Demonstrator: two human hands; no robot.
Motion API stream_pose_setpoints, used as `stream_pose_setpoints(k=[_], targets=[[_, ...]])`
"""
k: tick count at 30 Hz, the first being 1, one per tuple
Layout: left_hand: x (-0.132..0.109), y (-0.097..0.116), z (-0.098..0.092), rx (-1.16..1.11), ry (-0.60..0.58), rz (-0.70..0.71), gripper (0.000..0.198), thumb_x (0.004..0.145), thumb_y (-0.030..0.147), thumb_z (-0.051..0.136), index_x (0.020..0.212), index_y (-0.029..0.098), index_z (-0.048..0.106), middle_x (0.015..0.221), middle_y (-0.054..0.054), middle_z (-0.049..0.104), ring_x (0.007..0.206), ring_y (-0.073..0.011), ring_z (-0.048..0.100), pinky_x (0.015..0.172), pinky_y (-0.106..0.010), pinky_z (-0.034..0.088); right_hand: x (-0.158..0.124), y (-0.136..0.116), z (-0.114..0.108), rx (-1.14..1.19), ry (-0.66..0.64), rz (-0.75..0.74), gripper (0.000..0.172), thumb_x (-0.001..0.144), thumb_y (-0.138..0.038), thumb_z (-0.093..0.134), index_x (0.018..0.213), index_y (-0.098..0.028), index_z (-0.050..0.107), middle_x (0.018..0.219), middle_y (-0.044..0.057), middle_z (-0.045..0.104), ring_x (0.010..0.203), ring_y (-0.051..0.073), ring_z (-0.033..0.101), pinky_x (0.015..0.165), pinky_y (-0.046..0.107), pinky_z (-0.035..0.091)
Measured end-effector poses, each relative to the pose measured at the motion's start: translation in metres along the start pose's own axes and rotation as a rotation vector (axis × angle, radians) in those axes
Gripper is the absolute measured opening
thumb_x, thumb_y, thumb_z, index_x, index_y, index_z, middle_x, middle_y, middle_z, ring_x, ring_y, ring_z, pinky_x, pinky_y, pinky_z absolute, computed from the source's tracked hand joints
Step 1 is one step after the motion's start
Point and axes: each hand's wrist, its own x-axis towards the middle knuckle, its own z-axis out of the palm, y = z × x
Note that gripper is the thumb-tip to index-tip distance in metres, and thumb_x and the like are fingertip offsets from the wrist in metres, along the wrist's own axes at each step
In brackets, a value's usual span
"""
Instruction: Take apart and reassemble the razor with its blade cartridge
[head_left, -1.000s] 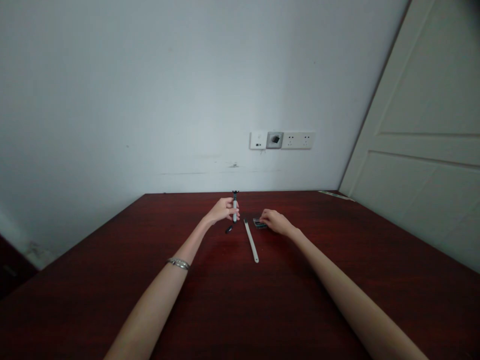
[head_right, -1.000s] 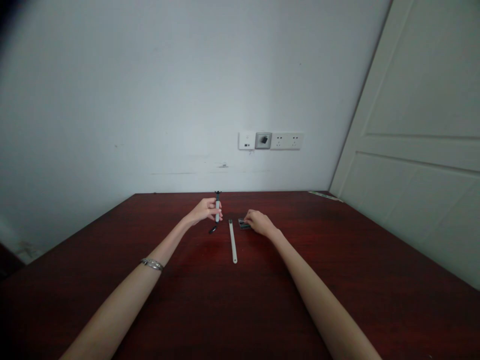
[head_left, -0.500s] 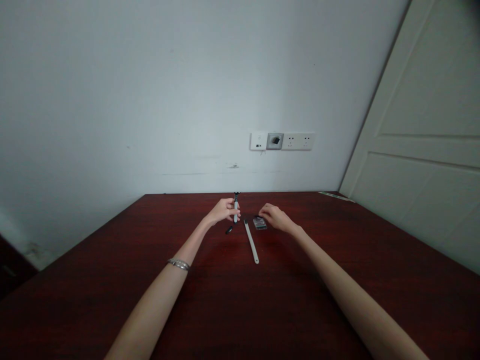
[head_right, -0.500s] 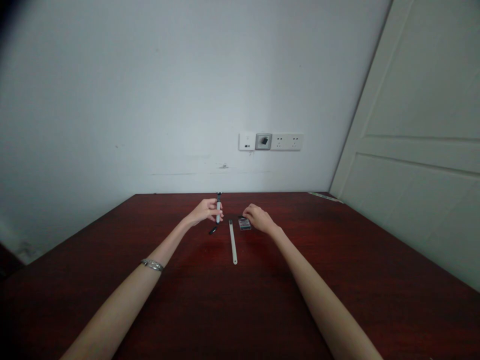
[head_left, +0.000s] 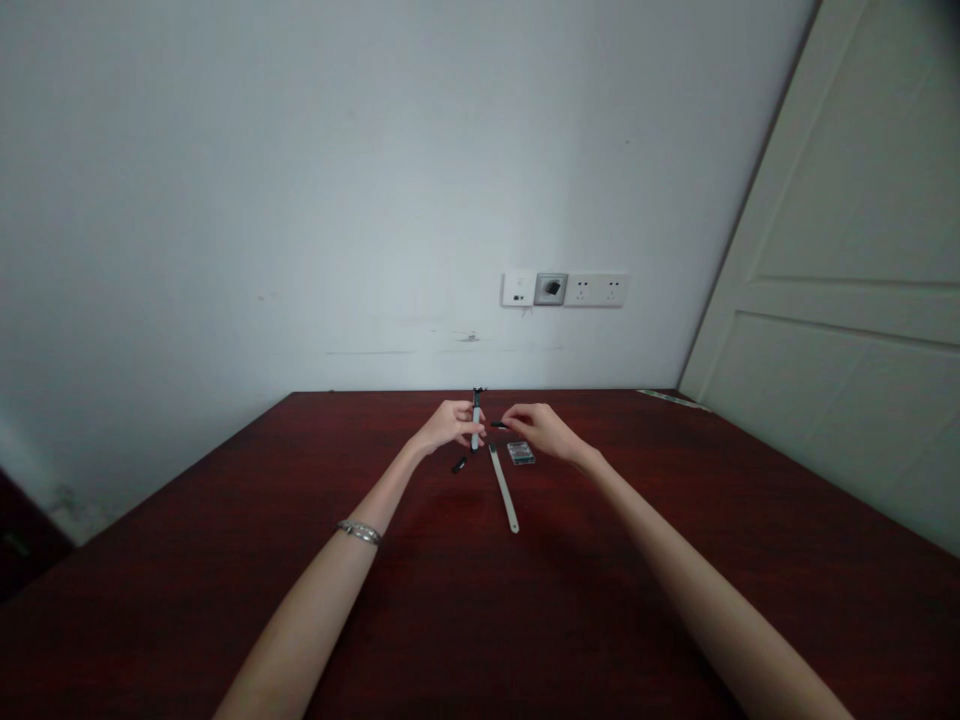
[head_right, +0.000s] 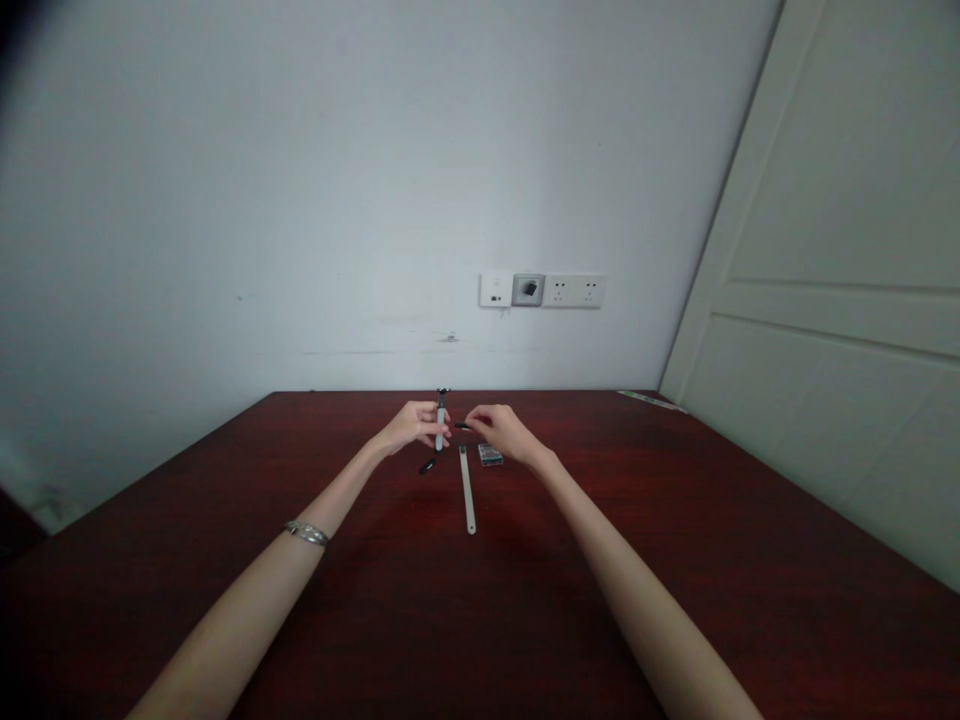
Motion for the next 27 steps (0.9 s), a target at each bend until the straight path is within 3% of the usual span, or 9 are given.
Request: stream_pose_setpoints(k=[10, 20, 27], targets=[[-0.003, 0.003, 0.002, -0.037, -0.021, -0.017, 0.027, 0.066, 0.022, 0.07, 0.086, 0.01, 0.058, 0.075, -0.009, 0.067, 0.063, -0.0185, 0.067, 0.052, -0.025, 0.053, 0.0, -0.002, 0.007, 0.11, 0.004, 0.09, 0.028, 0.082, -0.033, 0.049, 0.082, -0.013, 0.068, 0.058, 0.001, 0.059, 0.049, 0.01, 0.049, 0.049, 0.021, 0.038], [0.0, 0.002, 0.004, -0.03, -0.016, -0.008, 0.029, 0.064, 0.024, 0.073, 0.084, 0.009, 0.059, 0.072, -0.009, 0.068, 0.061, -0.0183, 0.067, 0.051, -0.025, 0.054, 0.001, -0.006, 0.016, 0.149, 0.022, 0.041, 0.027, 0.082, -0.032, 0.049, 0.078, -0.013, 0.068, 0.061, 0.002, 0.062, 0.053, 0.011, 0.053, 0.054, 0.021, 0.042], [-0.001, 0.003, 0.004, -0.039, -0.007, -0.004, 0.025, 0.065, 0.022, 0.072, 0.081, 0.008, 0.059, 0.071, -0.009, 0.068, 0.061, -0.0178, 0.067, 0.052, -0.025, 0.054, 0.001, -0.003, 0.019, 0.284, 0.028, 0.054, 0.026, 0.078, -0.034, 0.055, 0.088, -0.013, 0.067, 0.078, 0.005, 0.069, 0.062, 0.013, 0.061, 0.06, 0.025, 0.049]])
